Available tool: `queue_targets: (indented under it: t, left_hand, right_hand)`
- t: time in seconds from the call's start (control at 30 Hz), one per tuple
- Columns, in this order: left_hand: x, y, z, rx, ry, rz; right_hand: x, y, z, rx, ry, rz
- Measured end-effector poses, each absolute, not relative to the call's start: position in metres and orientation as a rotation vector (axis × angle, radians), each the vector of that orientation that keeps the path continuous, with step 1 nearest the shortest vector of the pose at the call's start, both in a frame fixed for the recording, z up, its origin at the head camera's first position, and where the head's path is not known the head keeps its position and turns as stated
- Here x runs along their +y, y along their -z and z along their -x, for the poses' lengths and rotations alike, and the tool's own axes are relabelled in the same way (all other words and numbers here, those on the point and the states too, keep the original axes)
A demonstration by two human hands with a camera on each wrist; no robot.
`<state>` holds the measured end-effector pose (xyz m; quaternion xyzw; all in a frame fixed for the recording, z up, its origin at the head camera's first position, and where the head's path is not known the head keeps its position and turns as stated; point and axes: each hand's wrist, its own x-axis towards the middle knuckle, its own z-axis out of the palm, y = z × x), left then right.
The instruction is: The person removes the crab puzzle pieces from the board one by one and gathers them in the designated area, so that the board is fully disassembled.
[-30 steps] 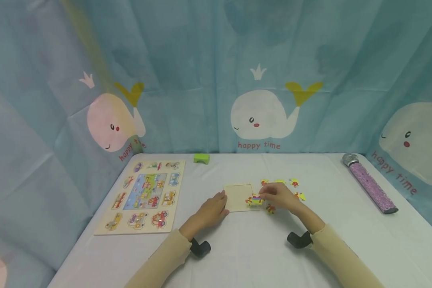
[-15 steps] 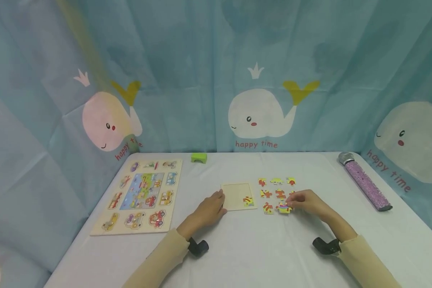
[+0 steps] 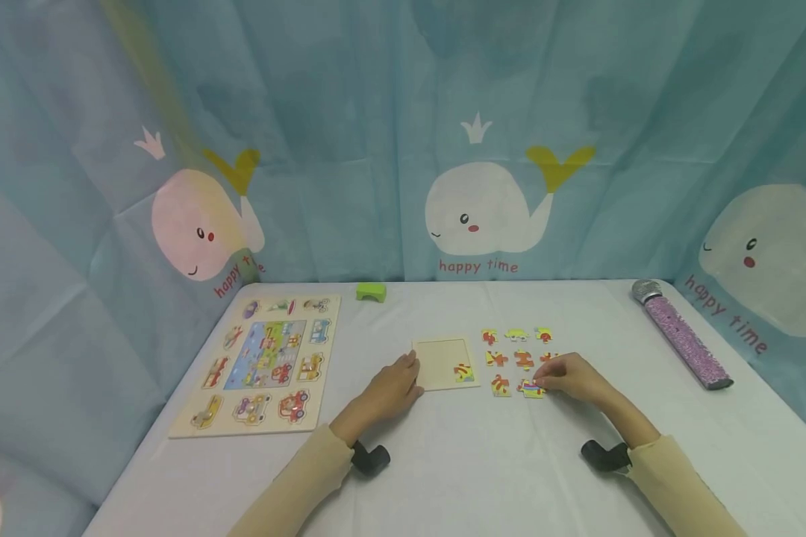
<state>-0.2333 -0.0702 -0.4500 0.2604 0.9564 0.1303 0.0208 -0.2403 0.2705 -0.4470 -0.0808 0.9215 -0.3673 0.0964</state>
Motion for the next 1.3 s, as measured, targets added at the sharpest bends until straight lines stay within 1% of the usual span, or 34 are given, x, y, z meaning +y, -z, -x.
queue_targets:
  t: [0.2,0.37,0.47,0.6,0.73,0.83,1.1,1.3]
  left_hand:
    - [-0.072,0.448,0.235,2.974,-0.4,-0.81]
    - [-0.073,0.446,0.235,2.979,-0.4,-0.814]
    - [-0.073,0.446,0.236,2.972,-0.403,-0.812]
    - [-0.071,0.446,0.238,2.962,-0.406,-0.806]
    - [-0.068,0.45,0.237,2.966,-0.385,-0.814]
    - [-0.067,0.453,0.236,2.962,-0.375,-0.817]
    - [-0.067,0.451,0.234,2.962,-0.38,-0.789]
    - [-0.068,0.451,0.235,2.971,-0.375,-0.777]
  right_hand:
    - [0.266,0.445,0.242,2.775,1.047,0.245]
    - [0.257,0.441,0.25,2.746,1.078,0.25]
    - [0.244,0.436,0.258,2.74,1.081,0.315]
    - [0.221,0.433,0.268,2.732,1.063,0.476]
    - [0.197,0.429,0.271,2.692,1.031,0.638]
    - [0.184,0.426,0.27,2.658,1.01,0.679]
    - [0.166,0.433,0.269,2.696,0.885,0.535]
    - [0.161,0.439,0.273,2.751,0.83,0.497]
